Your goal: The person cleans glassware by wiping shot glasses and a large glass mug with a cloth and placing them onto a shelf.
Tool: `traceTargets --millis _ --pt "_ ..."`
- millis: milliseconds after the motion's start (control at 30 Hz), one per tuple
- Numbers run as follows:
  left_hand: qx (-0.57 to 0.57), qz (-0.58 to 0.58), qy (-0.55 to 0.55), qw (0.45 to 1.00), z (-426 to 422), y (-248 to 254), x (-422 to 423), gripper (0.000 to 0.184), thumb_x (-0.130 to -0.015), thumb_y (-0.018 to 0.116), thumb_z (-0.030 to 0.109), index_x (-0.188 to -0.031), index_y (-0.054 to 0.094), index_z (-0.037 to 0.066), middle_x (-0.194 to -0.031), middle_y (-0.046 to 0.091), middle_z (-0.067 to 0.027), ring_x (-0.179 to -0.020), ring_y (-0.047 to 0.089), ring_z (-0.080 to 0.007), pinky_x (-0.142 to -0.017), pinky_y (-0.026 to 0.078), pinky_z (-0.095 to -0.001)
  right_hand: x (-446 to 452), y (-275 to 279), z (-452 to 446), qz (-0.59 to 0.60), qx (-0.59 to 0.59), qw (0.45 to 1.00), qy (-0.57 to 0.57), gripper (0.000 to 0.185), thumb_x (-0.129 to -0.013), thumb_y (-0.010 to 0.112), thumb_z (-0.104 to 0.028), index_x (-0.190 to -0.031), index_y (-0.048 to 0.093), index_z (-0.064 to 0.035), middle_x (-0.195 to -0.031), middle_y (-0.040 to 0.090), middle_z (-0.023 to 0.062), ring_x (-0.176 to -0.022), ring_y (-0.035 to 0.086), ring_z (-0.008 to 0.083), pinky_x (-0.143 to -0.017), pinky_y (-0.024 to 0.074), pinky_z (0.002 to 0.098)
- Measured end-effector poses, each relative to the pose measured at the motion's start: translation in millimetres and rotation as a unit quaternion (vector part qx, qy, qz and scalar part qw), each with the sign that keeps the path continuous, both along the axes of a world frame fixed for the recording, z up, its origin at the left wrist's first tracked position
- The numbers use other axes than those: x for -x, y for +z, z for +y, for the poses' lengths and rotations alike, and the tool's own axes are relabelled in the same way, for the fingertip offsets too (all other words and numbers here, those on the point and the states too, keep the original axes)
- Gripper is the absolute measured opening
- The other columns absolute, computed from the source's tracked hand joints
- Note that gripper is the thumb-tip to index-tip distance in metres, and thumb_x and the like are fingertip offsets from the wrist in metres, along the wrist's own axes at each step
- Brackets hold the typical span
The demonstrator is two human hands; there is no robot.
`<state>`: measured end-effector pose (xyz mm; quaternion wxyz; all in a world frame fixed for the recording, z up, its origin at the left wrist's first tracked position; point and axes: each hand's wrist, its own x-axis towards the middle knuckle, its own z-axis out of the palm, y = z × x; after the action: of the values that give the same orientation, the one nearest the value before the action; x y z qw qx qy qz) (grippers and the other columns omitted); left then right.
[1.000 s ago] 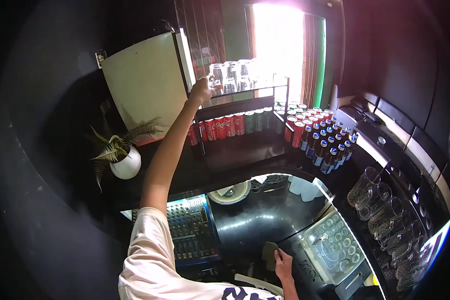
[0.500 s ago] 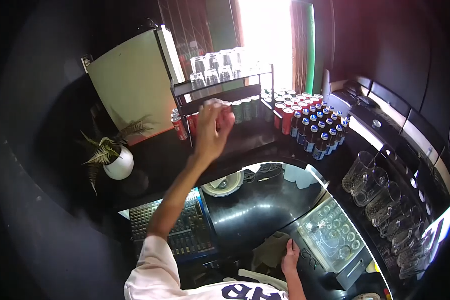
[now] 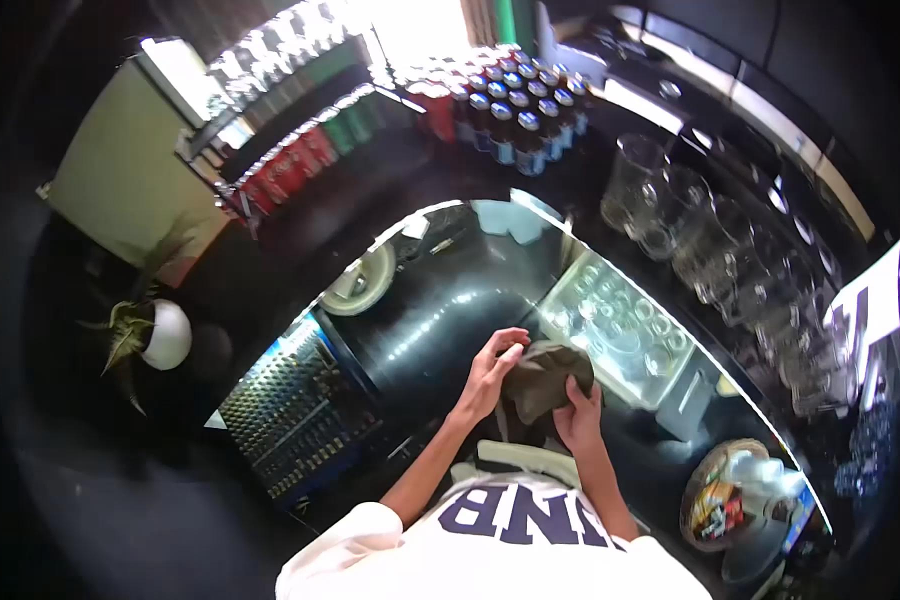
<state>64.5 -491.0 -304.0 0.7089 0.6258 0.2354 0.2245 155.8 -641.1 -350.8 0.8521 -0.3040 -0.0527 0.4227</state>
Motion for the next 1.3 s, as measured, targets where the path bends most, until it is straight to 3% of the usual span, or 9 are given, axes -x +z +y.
traceTargets --millis 67,200,333,500,567,667,967,1200,1300 --pt "0.057 0.016 -0.053 0.997 -13.8 -2.7 -5.0 0.051 -0.090 0.051 0.038 -0.129 0.053 0.004 -0.118 0.056 -0.0049 -0.114 0.049 -0.0124 -0.099 0.036 -0.0271 -2.6 0.7 -13.5 -0.038 -0.059 0.997 -0.021 0.031 -0.095 0.058 -0.010 -0.126 0.056 -0.0021 -0.122 0.063 0.0104 -0.112 0.061 0.0223 -0.095 0.0488 0.0361" --pt "0.117 -0.005 -0.129 0.985 -30.8 -28.3 -22.5 0.061 -0.089 0.056 0.036 -0.137 0.044 0.001 -0.128 0.053 -0.0096 -0.118 0.050 -0.0150 -0.102 0.036 -0.0278 -14.3 -0.2 -36.1 0.006 0.029 0.996 -0.079 0.021 -0.098 0.057 -0.013 -0.116 0.060 -0.0032 -0.110 0.067 0.0059 -0.096 0.065 0.0137 -0.077 0.0514 0.0272" --pt "0.145 -0.012 -0.173 0.974 -42.6 -22.5 -41.9 0.061 -0.078 0.079 0.010 -0.131 0.049 0.004 -0.113 0.061 -0.0082 -0.102 0.058 -0.0121 -0.086 0.049 -0.0258 -23.5 -10.8 -55.7 -0.012 0.071 0.992 -0.101 0.023 -0.099 0.055 -0.014 -0.118 0.060 -0.0017 -0.109 0.067 0.0058 -0.095 0.064 0.0140 -0.080 0.0508 0.0263" --pt "0.066 0.072 -0.202 0.975 -46.5 -40.7 -66.8 0.033 -0.084 0.073 0.008 -0.113 0.062 -0.003 -0.099 0.068 -0.0036 -0.086 0.062 -0.0074 -0.074 0.051 -0.0217 -21.5 17.5 -58.4 -0.236 0.254 0.921 -0.180 0.022 -0.091 0.067 -0.012 -0.109 0.065 0.0016 -0.099 0.068 0.0026 -0.089 0.058 0.0079 -0.081 0.0460 0.0240" --pt "0.089 0.075 -0.251 0.961 -45.4 -37.6 -73.8 0.033 -0.085 0.070 0.004 -0.116 0.061 -0.002 -0.102 0.067 -0.0049 -0.092 0.062 -0.0081 -0.082 0.050 -0.0223 -19.1 14.6 -63.6 -0.227 0.264 0.915 -0.204 0.020 -0.089 0.069 -0.009 -0.105 0.067 0.0023 -0.095 0.069 0.0021 -0.085 0.059 0.0074 -0.078 0.0468 0.0237" --pt "0.049 0.067 -0.265 0.961 -44.4 -38.5 -85.3 0.023 -0.087 0.070 0.008 -0.107 0.063 -0.001 -0.092 0.066 -0.0022 -0.080 0.059 -0.0055 -0.071 0.047 -0.0216 -19.3 8.9 -74.9 -0.212 0.301 0.902 -0.226 0.016 -0.089 0.069 -0.008 -0.101 0.069 0.0024 -0.092 0.070 0.0017 -0.081 0.059 0.0069 -0.076 0.0478 0.0237" --pt "0.170 0.038 -0.335 0.926 -62.6 -24.0 -110.2 0.013 -0.097 0.060 0.014 -0.107 0.059 0.005 -0.089 0.059 0.0030 -0.079 0.049 -0.0027 -0.070 0.039 -0.0182 4.3 5.8 -89.4 -0.035 0.154 0.943 -0.294 0.034 -0.088 0.069 -0.010 -0.119 0.060 0.0029 -0.111 0.066 0.0078 -0.101 0.063 0.0146 -0.089 0.0488 0.0300" --pt "0.194 0.053 -0.393 0.897 -100.6 -20.6 -115.1 0.012 -0.098 0.059 0.014 -0.108 0.059 0.007 -0.091 0.058 0.0044 -0.083 0.048 -0.0028 -0.073 0.039 -0.0182 36.2 -13.8 -100.2 0.061 0.028 0.958 -0.278 0.057 -0.095 0.062 -0.034 -0.139 0.040 -0.0057 -0.132 0.054 0.0086 -0.119 0.055 0.0178 -0.101 0.0437 0.0358" --pt "0.163 0.051 -0.411 0.895 -117.7 -26.0 -115.3 0.013 -0.097 0.059 0.012 -0.110 0.058 0.007 -0.094 0.059 0.0023 -0.084 0.050 -0.0031 -0.071 0.041 -0.0186 34.1 -13.9 -107.3 0.115 0.007 0.938 -0.326 0.051 -0.097 0.056 -0.040 -0.136 0.046 -0.0078 -0.131 0.056 0.0064 -0.121 0.054 0.0182 -0.104 0.0408 0.0365"
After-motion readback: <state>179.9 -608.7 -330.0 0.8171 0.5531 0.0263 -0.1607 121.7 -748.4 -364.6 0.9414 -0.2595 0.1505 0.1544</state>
